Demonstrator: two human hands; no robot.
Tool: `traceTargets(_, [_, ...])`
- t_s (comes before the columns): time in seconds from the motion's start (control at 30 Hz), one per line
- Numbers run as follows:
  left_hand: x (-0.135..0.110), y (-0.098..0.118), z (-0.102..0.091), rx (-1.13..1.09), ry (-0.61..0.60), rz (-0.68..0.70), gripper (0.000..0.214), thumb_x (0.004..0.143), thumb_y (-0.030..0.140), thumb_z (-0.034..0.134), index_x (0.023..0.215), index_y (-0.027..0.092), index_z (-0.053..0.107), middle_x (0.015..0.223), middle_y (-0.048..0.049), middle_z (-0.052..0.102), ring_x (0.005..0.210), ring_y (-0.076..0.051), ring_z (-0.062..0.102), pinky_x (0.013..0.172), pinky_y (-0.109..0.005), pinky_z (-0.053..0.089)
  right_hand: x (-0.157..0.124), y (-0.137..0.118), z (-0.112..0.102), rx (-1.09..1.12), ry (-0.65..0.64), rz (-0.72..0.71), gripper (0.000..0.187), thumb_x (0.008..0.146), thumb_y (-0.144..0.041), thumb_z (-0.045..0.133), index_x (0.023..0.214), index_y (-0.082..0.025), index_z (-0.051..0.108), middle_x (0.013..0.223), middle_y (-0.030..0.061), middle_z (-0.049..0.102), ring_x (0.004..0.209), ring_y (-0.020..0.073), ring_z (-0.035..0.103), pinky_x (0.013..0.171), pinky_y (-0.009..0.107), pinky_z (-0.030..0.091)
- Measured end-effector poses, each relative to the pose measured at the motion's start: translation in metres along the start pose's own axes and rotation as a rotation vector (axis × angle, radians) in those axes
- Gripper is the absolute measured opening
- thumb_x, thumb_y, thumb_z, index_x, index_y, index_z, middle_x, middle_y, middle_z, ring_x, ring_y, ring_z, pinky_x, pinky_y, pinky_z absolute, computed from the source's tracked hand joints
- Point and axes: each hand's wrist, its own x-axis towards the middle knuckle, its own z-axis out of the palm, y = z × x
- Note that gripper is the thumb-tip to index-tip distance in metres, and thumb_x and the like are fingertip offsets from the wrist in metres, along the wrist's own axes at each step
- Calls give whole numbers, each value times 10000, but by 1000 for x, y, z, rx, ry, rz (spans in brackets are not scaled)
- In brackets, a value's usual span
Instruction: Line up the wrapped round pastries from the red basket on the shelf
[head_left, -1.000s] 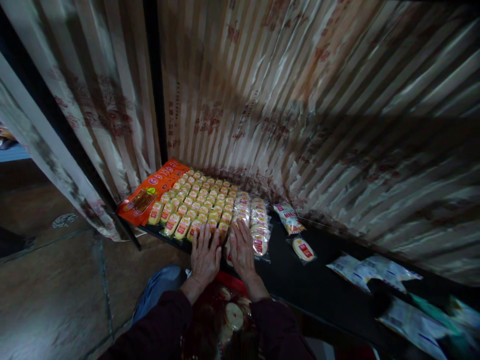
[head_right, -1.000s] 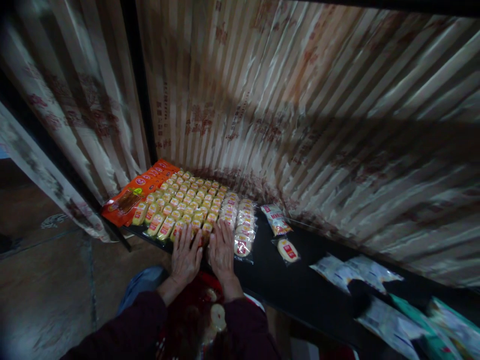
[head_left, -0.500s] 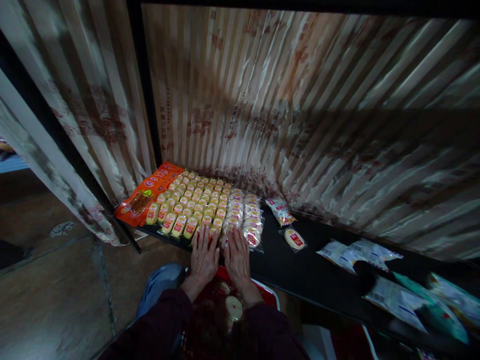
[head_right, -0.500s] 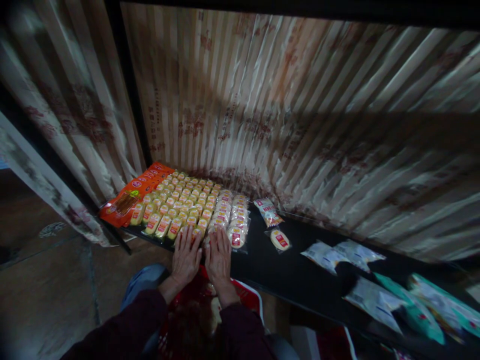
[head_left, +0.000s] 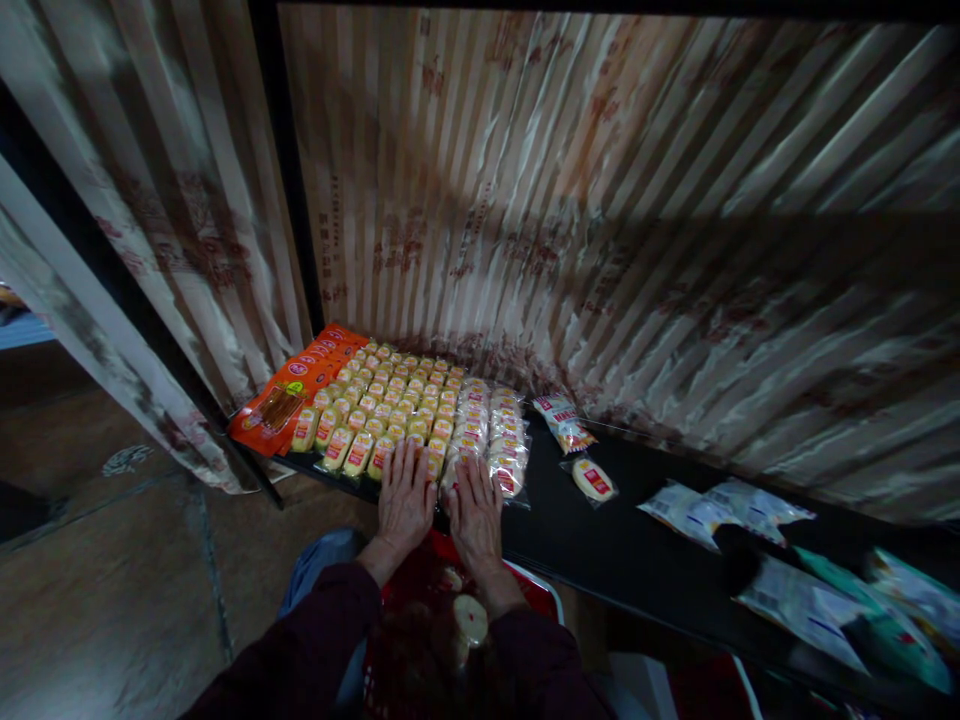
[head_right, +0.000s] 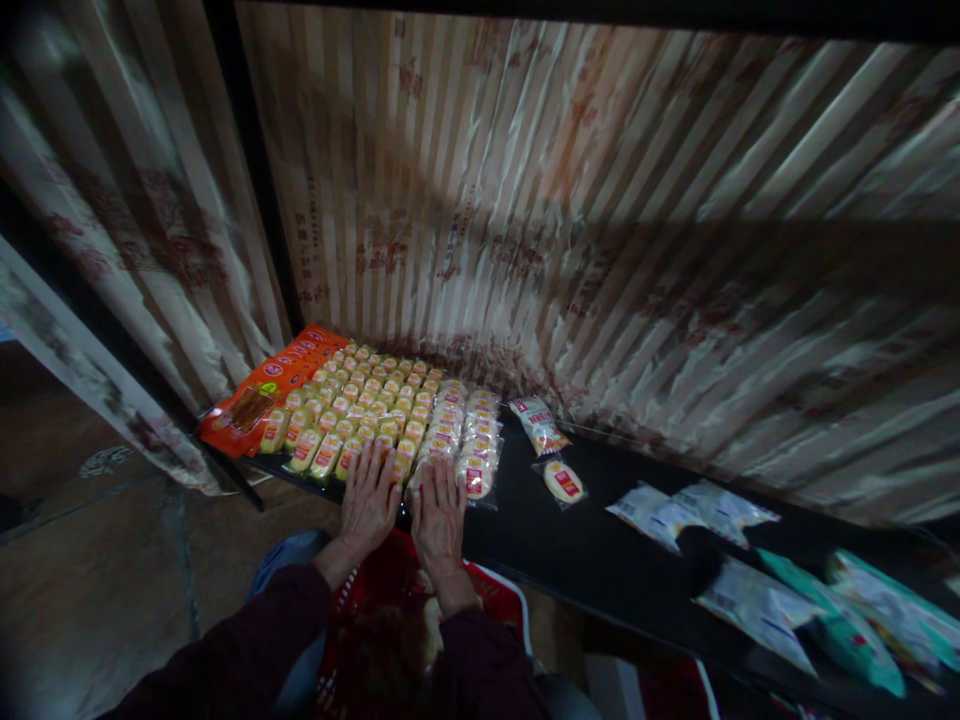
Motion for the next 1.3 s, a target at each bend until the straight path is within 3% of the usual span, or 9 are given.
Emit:
traceTargets(0.2, [9, -1, 6, -3, 34, -3, 571, 895, 296, 454, 1429, 121, 348, 1514, -154, 322, 1447, -280, 158, 1159, -513, 214, 39, -12, 0, 42, -36, 36, 426, 960, -283, 324, 1290, -119, 537, 1315, 150, 586, 1372, 268, 348, 1109, 524, 246])
traceTargets(0.37, [15, -6, 13, -10, 39, -1, 569, 892, 251, 446, 1431, 112, 334, 1498, -163, 351, 1447, -282, 153, 1150, -523, 226, 58, -21, 7, 83, -89, 93, 435, 965, -273, 293, 1301, -113, 519, 1227, 136, 647, 1301, 271, 433, 1106, 538, 207])
traceTargets(0.8, [22, -9, 4, -18, 21, -23, 518, 896, 312, 450, 1387, 150, 419, 1517, -124, 332, 1446, -276, 170, 1158, -509, 223, 61, -8, 15, 169, 1, 74, 449, 966, -327, 286, 1260, -109, 546, 1227, 151, 629, 1295, 263, 418, 1045, 499, 338])
traceTargets(1.0, [23, -13, -3, -27, -1, 0, 521, 897, 328, 455, 1385, 150, 420, 1525, -128, 314, 1448, -287, 154, 1146, -516, 248, 64, -8, 18, 137, 32, 76, 387, 919, -203, 328, 1162, -115, 615, 1106, 149, 674, 1172, 265, 494, 1005, 483, 377])
traceTargets(1.13, [12, -5, -10, -24, -15, 47, 521, 890, 299, 465, 1392, 169, 416, 1535, -117, 296, 1450, -287, 149, 1150, -515, 236, 56, -5, 9, 193, 83, 90, 349, 900, -191, 364, 1109, -153, 641, 1079, 122, 673, 1123, 245, 509, 984, 464, 405])
traceTargets(1.3, [-16, 4, -8, -14, -34, 209, 500, 868, 234, 484, 1363, 172, 462, 1508, -105, 357, 1444, -270, 180, 1162, -485, 213, 45, -2, -4, 235, 127, 118, 317, 885, -196, 403, 1074, -162, 655, 1059, 116, 668, 1104, 244, 509, 981, 467, 417])
